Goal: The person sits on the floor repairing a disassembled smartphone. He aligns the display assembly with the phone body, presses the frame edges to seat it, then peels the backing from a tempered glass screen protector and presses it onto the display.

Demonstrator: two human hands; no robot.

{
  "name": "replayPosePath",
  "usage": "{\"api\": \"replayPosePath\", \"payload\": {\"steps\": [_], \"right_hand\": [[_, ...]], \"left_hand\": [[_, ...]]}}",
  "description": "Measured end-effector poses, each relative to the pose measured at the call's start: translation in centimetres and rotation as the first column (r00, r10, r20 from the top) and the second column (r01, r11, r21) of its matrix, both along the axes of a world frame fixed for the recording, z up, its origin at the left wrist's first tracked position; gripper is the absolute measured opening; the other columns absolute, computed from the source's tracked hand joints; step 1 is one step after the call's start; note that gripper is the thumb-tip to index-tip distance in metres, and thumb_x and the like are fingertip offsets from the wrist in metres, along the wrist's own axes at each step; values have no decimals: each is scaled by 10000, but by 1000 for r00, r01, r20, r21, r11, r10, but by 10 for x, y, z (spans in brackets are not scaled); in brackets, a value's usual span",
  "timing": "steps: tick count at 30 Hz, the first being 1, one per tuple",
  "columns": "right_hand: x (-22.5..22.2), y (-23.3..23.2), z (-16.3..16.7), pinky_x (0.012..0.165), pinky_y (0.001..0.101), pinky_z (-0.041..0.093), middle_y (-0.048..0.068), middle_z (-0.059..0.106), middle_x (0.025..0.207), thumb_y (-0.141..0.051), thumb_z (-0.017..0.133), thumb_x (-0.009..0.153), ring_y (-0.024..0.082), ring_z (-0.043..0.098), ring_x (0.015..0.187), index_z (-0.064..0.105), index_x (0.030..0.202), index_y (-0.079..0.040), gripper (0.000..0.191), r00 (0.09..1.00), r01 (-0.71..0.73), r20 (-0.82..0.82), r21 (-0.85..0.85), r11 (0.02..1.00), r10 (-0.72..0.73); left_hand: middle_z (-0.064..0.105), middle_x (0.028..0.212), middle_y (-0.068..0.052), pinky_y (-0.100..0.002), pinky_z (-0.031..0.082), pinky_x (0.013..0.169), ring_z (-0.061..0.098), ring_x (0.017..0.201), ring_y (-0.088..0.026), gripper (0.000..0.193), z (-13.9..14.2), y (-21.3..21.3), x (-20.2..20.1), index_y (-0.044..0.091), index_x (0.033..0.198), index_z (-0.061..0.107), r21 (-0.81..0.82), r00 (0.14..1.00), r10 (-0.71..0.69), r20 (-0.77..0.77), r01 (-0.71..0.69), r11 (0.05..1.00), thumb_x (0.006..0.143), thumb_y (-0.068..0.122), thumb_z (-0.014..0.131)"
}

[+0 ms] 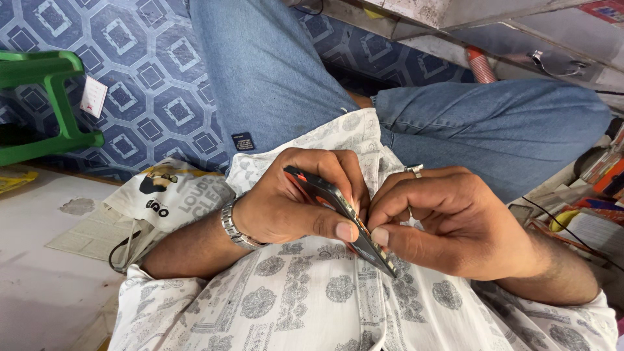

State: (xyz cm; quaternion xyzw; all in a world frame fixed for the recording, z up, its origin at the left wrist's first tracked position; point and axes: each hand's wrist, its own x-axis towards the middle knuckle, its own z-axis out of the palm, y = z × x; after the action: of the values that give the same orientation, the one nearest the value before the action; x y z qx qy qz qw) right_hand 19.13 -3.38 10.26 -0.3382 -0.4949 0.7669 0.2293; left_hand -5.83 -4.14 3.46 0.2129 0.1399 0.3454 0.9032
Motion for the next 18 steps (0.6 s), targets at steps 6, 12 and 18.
{"api": "replayPosePath", "payload": {"steps": [6, 12, 18], "right_hand": [[2, 1, -1, 743, 263, 541, 79, 756, 954, -6, 720, 927, 126, 697, 858, 749, 1022, 10, 101, 1000, -13, 28, 15, 1000, 12], [2, 0, -1, 697, 263, 504, 74, 741, 924, -3, 726, 928, 119, 657, 819, 757, 1016, 17, 95, 1000, 20, 21, -36, 999, -19], [3, 0, -2, 685, 258, 498, 79, 743, 927, -3, 725, 922, 115, 657, 813, 756, 1014, 22, 100, 1000, 17, 19, -65, 998, -16]], "left_hand": [[665, 1007, -122, -295, 570, 825, 686, 916, -170, 171, 2, 1, 2, 5, 977, 659, -18, 1000, -1, -8, 1, 1000, 950, -39, 823], [664, 1017, -124, -292, 570, 814, 682, 912, -166, 178, 2, 1, 4, 17, 1011, 668, -78, 1000, -5, 27, 7, 997, 944, -42, 821], [662, 1011, -125, -286, 564, 811, 680, 906, -165, 166, 2, 1, 5, 9, 980, 666, -76, 1000, -1, 26, 3, 997, 948, -39, 821]]}}
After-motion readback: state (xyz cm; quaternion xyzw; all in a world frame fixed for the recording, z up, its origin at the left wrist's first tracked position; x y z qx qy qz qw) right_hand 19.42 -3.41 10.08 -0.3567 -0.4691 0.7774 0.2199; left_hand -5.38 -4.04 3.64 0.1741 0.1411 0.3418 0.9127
